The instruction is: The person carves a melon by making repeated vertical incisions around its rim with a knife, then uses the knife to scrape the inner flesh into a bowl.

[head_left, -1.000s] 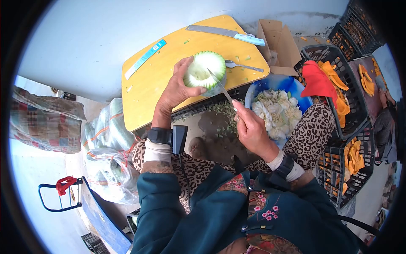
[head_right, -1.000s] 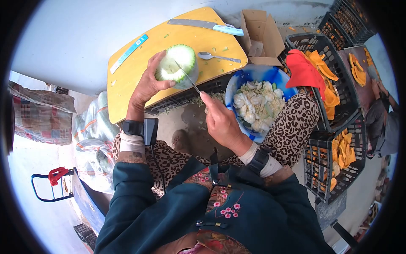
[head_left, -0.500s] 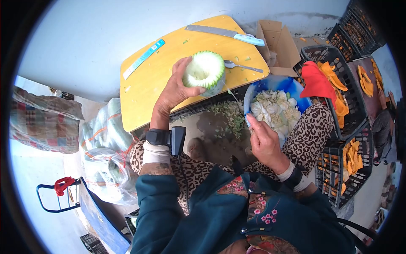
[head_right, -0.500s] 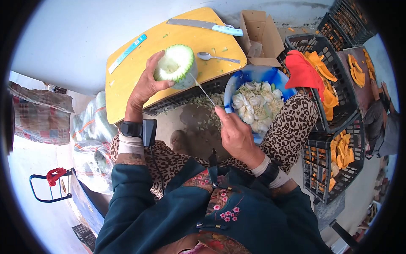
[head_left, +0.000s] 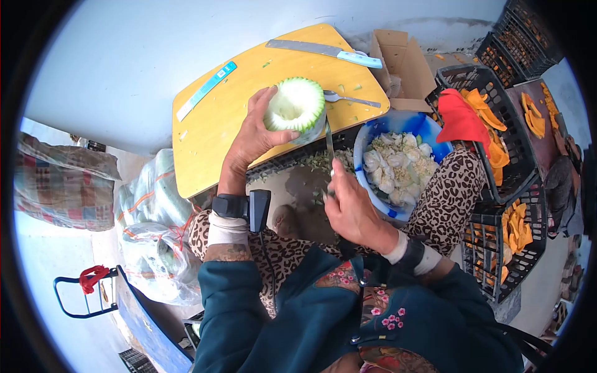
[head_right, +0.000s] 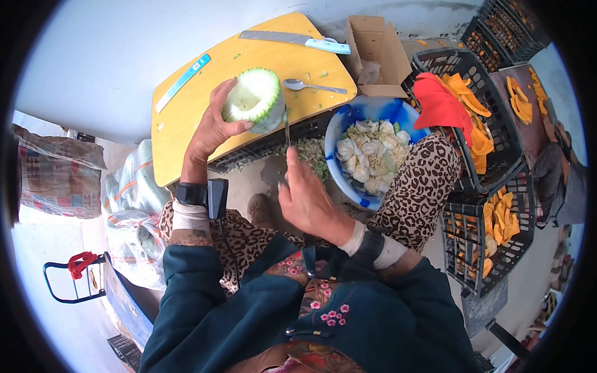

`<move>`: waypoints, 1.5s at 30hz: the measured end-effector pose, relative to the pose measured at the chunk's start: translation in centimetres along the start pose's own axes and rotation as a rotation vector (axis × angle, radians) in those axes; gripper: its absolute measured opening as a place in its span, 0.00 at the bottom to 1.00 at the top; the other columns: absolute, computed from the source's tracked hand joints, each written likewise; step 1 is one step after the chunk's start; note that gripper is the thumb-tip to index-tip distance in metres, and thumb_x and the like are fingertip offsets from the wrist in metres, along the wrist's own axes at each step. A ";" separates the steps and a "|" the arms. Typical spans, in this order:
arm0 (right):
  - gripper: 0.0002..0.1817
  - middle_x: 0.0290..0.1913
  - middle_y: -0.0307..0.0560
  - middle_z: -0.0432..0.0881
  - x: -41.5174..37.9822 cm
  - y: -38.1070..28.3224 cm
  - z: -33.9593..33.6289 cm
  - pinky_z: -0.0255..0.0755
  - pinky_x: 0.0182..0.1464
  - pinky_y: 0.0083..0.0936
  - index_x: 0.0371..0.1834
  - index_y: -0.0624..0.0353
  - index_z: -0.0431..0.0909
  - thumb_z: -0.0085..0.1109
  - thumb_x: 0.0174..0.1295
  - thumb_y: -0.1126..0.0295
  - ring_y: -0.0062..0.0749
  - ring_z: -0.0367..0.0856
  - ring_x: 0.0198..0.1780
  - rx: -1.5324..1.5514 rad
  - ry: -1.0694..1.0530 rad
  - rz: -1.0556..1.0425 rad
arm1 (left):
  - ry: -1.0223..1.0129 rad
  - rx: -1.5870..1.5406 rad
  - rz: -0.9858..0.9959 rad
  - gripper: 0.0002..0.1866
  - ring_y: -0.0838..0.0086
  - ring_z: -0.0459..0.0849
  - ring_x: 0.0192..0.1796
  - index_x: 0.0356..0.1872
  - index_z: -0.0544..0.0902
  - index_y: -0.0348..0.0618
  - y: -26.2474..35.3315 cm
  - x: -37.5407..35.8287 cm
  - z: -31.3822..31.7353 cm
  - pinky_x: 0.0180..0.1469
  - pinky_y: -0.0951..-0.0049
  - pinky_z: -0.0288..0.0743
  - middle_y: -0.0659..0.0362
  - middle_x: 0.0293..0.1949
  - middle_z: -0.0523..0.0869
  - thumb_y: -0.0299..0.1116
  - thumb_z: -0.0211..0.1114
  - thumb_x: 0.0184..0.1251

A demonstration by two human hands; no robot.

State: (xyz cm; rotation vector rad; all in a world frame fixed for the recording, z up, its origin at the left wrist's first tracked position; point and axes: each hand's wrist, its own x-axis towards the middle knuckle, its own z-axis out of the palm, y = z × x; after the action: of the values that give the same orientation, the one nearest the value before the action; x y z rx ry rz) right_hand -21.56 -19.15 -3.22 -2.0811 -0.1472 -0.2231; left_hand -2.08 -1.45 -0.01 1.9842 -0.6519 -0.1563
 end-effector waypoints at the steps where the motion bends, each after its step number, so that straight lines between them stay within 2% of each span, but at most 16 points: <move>1: 0.34 0.48 0.71 0.75 -0.7 -0.8 -0.7 0.72 0.52 0.46 0.71 0.75 0.57 0.54 0.60 0.77 0.62 0.77 0.49 0.004 -0.026 -0.036 | 0.005 -0.004 -0.002 0.59 0.56 0.61 0.75 0.72 0.63 0.32 -0.1 0.0 0.0 0.76 0.61 0.57 0.46 0.71 0.60 0.49 0.81 0.36; 4: 0.31 0.42 0.61 0.77 -2.0 -1.2 -5.6 0.73 0.44 0.44 0.69 0.71 0.63 0.54 0.59 0.81 0.54 0.80 0.42 -0.204 -0.410 0.015 | 0.021 0.000 -0.006 0.59 0.55 0.61 0.75 0.72 0.63 0.32 -0.3 -0.1 0.0 0.76 0.60 0.57 0.46 0.71 0.60 0.49 0.81 0.37; 7: 0.28 0.42 0.64 0.78 -2.4 -2.2 -8.4 0.74 0.46 0.46 0.66 0.71 0.66 0.53 0.60 0.80 0.59 0.79 0.41 -0.184 -0.361 0.060 | 0.018 0.010 0.001 0.58 0.55 0.61 0.75 0.72 0.63 0.33 -0.4 -0.1 0.2 0.76 0.60 0.57 0.45 0.71 0.60 0.50 0.81 0.37; 8: 0.27 0.42 0.63 0.78 -2.0 -2.4 -8.4 0.74 0.45 0.45 0.65 0.70 0.67 0.52 0.60 0.81 0.57 0.79 0.42 0.029 -0.223 0.073 | 0.020 0.002 0.004 0.58 0.55 0.61 0.75 0.72 0.63 0.33 -0.4 -0.1 0.1 0.76 0.60 0.57 0.45 0.71 0.61 0.50 0.81 0.37; 11: 0.26 0.41 0.62 0.78 -1.3 0.0 -7.0 0.73 0.44 0.44 0.65 0.71 0.68 0.52 0.60 0.82 0.57 0.80 0.42 -0.098 0.031 -0.001 | 0.029 0.014 0.003 0.58 0.55 0.61 0.75 0.72 0.64 0.33 -0.4 -0.2 0.1 0.76 0.59 0.57 0.45 0.71 0.61 0.50 0.80 0.38; 12: 0.26 0.41 0.61 0.78 -1.0 0.7 -6.6 0.73 0.43 0.43 0.65 0.71 0.67 0.52 0.60 0.83 0.55 0.79 0.41 -0.250 -0.017 0.005 | 0.028 0.026 0.004 0.57 0.55 0.61 0.75 0.72 0.64 0.33 -0.4 -0.1 0.1 0.76 0.59 0.57 0.45 0.71 0.60 0.50 0.80 0.38; 15: 0.27 0.40 0.60 0.79 -0.2 1.2 -5.2 0.74 0.43 0.43 0.65 0.71 0.67 0.52 0.60 0.82 0.57 0.80 0.41 -0.149 0.176 0.021 | 0.025 0.037 0.018 0.57 0.55 0.61 0.75 0.72 0.63 0.33 -0.6 -0.1 0.1 0.76 0.59 0.57 0.45 0.71 0.61 0.50 0.80 0.39; 18: 0.26 0.37 0.59 0.79 0.0 0.4 -5.0 0.74 0.43 0.40 0.65 0.71 0.68 0.52 0.60 0.82 0.55 0.79 0.38 -0.033 0.044 0.067 | 0.016 0.025 0.000 0.59 0.54 0.60 0.75 0.73 0.62 0.33 -0.3 -0.2 0.0 0.76 0.59 0.57 0.44 0.71 0.59 0.51 0.81 0.38; 21: 0.24 0.33 0.53 0.78 -0.9 -0.2 -5.8 0.75 0.43 0.30 0.64 0.71 0.69 0.53 0.62 0.82 0.39 0.78 0.34 0.065 -0.102 0.233 | 0.015 0.037 -0.016 0.63 0.51 0.59 0.75 0.74 0.60 0.33 -0.5 -0.3 0.0 0.77 0.59 0.56 0.42 0.72 0.57 0.55 0.83 0.36; 24: 0.23 0.31 0.43 0.74 -1.9 1.2 -6.2 0.73 0.44 0.23 0.64 0.72 0.70 0.52 0.65 0.81 0.22 0.73 0.34 0.272 -0.107 0.233 | 0.011 0.090 -0.002 0.69 0.49 0.58 0.76 0.75 0.56 0.34 -0.6 -0.7 0.0 0.77 0.57 0.56 0.40 0.73 0.53 0.59 0.84 0.33; 27: 0.23 0.31 0.36 0.70 -2.5 1.3 -6.9 0.74 0.47 0.21 0.65 0.73 0.69 0.51 0.65 0.82 0.16 0.71 0.37 0.388 -0.228 0.256 | 0.041 0.183 0.061 0.72 0.45 0.57 0.76 0.76 0.53 0.35 -0.6 -1.5 0.2 0.77 0.56 0.56 0.38 0.74 0.52 0.62 0.83 0.31; 30: 0.23 0.31 0.36 0.70 -2.6 0.9 -7.2 0.75 0.48 0.23 0.65 0.74 0.69 0.50 0.65 0.83 0.17 0.72 0.37 0.472 -0.271 0.301 | 0.149 0.438 0.121 0.69 0.43 0.59 0.74 0.76 0.54 0.36 0.2 -2.8 0.6 0.75 0.55 0.59 0.37 0.73 0.51 0.62 0.82 0.33; 33: 0.24 0.32 0.36 0.70 -2.6 0.4 -7.3 0.76 0.49 0.24 0.65 0.74 0.69 0.50 0.65 0.83 0.17 0.71 0.37 0.518 -0.275 0.319 | 0.372 0.656 0.276 0.62 0.44 0.64 0.70 0.74 0.58 0.37 2.5 -4.2 1.0 0.69 0.53 0.65 0.36 0.71 0.55 0.58 0.80 0.39; 34: 0.24 0.32 0.36 0.71 -2.5 0.1 -7.5 0.76 0.50 0.24 0.65 0.74 0.68 0.50 0.65 0.83 0.18 0.71 0.37 0.521 -0.289 0.326 | 0.448 0.659 0.410 0.49 0.47 0.71 0.63 0.68 0.68 0.39 3.5 -4.6 1.4 0.61 0.53 0.71 0.39 0.65 0.66 0.53 0.80 0.45; 39: 0.25 0.33 0.36 0.71 -2.6 -1.1 -8.4 0.76 0.51 0.25 0.67 0.73 0.67 0.49 0.64 0.83 0.18 0.72 0.38 0.489 -0.373 0.264 | 0.106 0.436 0.410 0.26 0.54 0.78 0.53 0.50 0.82 0.40 5.1 -7.1 4.5 0.54 0.59 0.75 0.51 0.51 0.80 0.40 0.78 0.51; 45: 0.26 0.34 0.36 0.72 -3.6 -1.8 -9.3 0.72 0.43 0.19 0.69 0.71 0.66 0.48 0.66 0.84 0.15 0.72 0.37 0.707 -0.299 0.377 | 0.070 0.233 0.374 0.16 0.54 0.82 0.47 0.46 0.83 0.38 2.2 -6.8 6.1 0.50 0.61 0.77 0.50 0.44 0.83 0.32 0.73 0.58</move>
State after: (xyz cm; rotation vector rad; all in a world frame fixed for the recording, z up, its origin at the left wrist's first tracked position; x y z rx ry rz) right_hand -26.33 -26.39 2.00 -1.3867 -0.0045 0.3336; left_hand -10.98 -3.58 -2.20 2.0363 -1.0180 0.2247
